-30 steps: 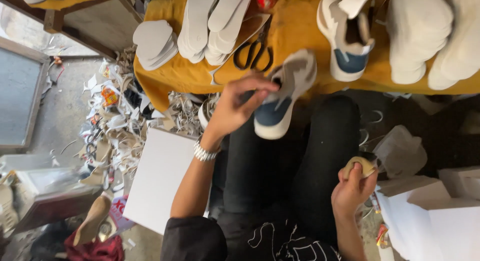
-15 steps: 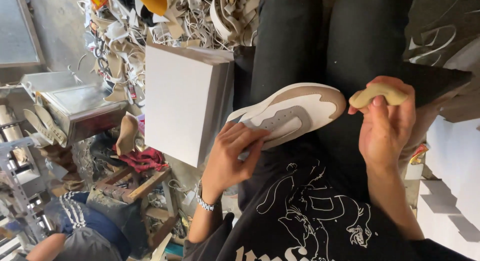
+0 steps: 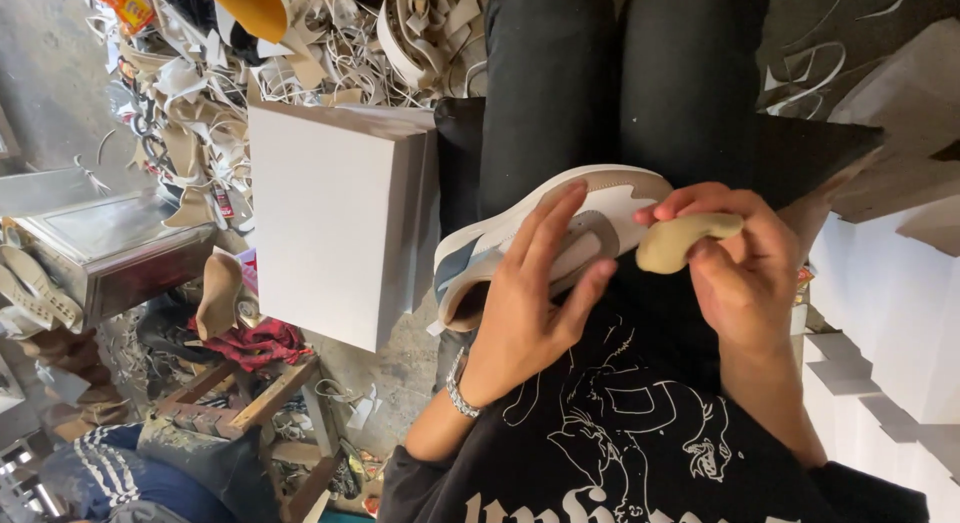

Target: A person applies cleaning liquid to a sponge and rubs a sneaker to finish or clean it in a workshop environment.

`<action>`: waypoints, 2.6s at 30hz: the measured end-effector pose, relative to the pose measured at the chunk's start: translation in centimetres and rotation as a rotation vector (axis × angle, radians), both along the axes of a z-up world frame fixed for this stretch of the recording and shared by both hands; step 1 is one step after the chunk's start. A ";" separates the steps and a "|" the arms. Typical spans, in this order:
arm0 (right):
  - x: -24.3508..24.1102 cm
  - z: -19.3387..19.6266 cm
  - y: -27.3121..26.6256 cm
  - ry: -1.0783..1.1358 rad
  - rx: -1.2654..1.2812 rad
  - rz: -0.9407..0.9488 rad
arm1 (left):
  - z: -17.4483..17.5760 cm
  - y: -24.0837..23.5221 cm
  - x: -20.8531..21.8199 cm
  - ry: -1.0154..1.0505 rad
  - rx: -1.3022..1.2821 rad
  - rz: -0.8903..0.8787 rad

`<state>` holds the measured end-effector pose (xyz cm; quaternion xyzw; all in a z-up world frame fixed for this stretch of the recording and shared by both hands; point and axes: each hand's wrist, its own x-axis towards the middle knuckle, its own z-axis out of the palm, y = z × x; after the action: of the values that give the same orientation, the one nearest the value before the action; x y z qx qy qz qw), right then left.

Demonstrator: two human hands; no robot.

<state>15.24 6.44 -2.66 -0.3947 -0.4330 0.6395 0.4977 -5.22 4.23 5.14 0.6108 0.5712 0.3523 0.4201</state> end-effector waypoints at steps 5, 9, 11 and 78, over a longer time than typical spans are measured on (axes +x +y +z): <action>-1.5 2.7 0.4 -0.372 0.080 0.134 | 0.2 0.1 -1.3 -0.077 -0.112 -0.146; -1.6 3.0 0.3 -0.356 0.125 0.230 | -0.4 -0.9 -1.9 -0.513 -0.277 0.007; -1.7 4.0 0.6 -0.348 0.140 0.233 | -1.0 -1.2 -1.9 -0.607 -0.313 0.065; -1.2 -2.4 -0.3 -0.163 -0.058 -0.155 | 1.0 -7.2 -3.5 0.564 0.128 0.212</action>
<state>14.04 6.17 -5.02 -0.4920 -0.4215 0.5771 0.4972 -8.74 -2.97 6.19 0.6468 0.7023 0.2462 0.1667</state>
